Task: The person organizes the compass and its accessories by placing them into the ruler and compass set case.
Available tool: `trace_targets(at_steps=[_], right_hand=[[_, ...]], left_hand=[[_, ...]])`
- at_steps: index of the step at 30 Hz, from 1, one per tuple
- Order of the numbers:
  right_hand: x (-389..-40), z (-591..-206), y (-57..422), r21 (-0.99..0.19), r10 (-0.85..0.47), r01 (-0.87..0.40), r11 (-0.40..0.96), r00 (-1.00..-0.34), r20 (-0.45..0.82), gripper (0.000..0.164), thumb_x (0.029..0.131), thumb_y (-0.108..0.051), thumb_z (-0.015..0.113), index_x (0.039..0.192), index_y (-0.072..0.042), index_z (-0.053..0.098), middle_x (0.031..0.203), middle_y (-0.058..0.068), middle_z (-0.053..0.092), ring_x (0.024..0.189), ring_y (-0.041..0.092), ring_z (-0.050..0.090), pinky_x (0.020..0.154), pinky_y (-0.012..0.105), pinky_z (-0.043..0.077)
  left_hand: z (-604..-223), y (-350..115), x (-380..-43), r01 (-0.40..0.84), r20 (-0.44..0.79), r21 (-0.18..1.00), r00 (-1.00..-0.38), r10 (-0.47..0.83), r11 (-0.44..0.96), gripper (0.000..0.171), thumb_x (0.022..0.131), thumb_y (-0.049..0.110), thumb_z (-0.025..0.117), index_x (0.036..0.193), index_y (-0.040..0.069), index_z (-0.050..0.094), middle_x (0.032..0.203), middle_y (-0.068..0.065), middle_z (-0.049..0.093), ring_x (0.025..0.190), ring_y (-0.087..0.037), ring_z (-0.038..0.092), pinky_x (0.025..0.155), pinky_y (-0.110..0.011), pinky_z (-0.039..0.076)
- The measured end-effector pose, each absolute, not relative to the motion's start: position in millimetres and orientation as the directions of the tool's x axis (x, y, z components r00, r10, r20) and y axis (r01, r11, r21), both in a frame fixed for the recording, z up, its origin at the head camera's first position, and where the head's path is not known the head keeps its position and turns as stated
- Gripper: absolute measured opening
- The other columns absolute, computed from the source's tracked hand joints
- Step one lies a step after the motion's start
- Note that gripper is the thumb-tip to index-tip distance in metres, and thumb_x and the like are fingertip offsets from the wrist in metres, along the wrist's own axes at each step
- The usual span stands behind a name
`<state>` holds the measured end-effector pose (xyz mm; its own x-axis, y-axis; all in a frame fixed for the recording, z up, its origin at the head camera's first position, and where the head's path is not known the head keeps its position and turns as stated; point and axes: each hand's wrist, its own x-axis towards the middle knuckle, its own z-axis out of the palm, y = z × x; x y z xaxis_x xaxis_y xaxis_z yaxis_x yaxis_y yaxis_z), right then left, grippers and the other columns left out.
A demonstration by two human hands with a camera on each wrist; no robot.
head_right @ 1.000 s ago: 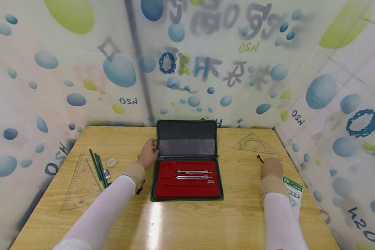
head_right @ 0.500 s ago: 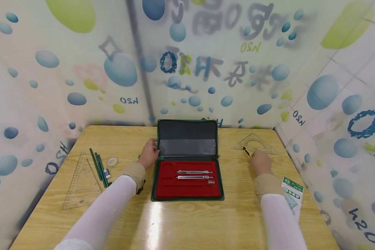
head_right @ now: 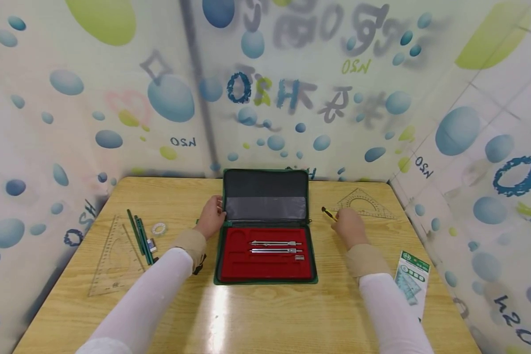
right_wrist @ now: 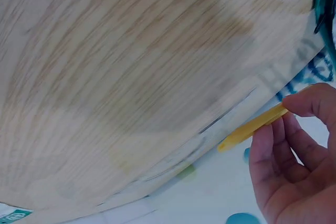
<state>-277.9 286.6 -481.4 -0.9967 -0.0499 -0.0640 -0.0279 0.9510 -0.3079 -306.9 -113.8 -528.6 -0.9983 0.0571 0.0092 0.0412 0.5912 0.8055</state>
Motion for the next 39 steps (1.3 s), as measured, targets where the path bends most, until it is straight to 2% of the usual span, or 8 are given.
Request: trace_targets(at_steps=[9,14,20,28,39], right_hand=[[-277,-483,260,-0.281,-0.081,-0.064,0.958,-0.996,-0.047,0.022,0.078,-0.011,0.070,0.092,0.004,0.065,0.090,0.017,0.064,0.080,0.030,0.059,0.070,0.044,0.048],[-276,-485,244,-0.266,-0.114,-0.102,0.959,-0.993,-0.032,0.020,0.076,-0.012,0.072,0.088,0.003,0.066,0.082,0.012,0.064,0.072,0.025,0.058,0.065,0.041,0.048],[-274,-488,226,-0.241,-0.158,-0.149,0.959,-0.987,-0.020,0.009,0.075,-0.008,0.070,0.080,-0.001,0.066,0.072,0.006,0.060,0.062,0.020,0.051,0.057,0.035,0.045],[-269,-488,206,-0.211,-0.189,-0.178,0.961,-0.982,-0.029,0.014,0.074,-0.009,0.071,0.085,-0.002,0.067,0.079,0.007,0.057,0.068,0.020,0.052,0.064,0.037,0.047],[-263,-487,186,-0.224,-0.274,-0.263,0.939,-0.961,-0.022,0.016,0.073,-0.009,0.071,0.088,-0.004,0.070,0.080,0.004,0.058,0.069,0.018,0.053,0.065,0.035,0.048]], left_hand=[[-527,-113,-306,0.032,-0.001,0.810,-0.998,0.057,0.586,0.042,0.092,-0.001,0.051,0.131,0.000,0.036,0.107,-0.015,0.047,0.092,-0.026,0.050,0.078,-0.038,0.045],[-526,-113,-305,0.028,-0.005,0.809,-0.998,0.055,0.587,0.042,0.092,-0.001,0.051,0.131,0.000,0.036,0.107,-0.014,0.047,0.092,-0.026,0.050,0.078,-0.038,0.045],[-526,-113,-305,0.031,0.000,0.812,-0.999,0.054,0.583,0.043,0.092,-0.002,0.050,0.132,0.000,0.036,0.107,-0.014,0.047,0.092,-0.026,0.050,0.078,-0.037,0.045],[-526,-113,-305,0.028,-0.011,0.815,-0.998,0.065,0.579,0.043,0.093,-0.001,0.050,0.133,0.000,0.035,0.109,-0.014,0.046,0.093,-0.025,0.050,0.078,-0.037,0.045],[-526,-113,-306,0.019,-0.018,0.814,-0.998,0.059,0.581,0.042,0.093,-0.001,0.050,0.132,0.000,0.035,0.107,-0.013,0.046,0.092,-0.025,0.049,0.077,-0.037,0.044]])
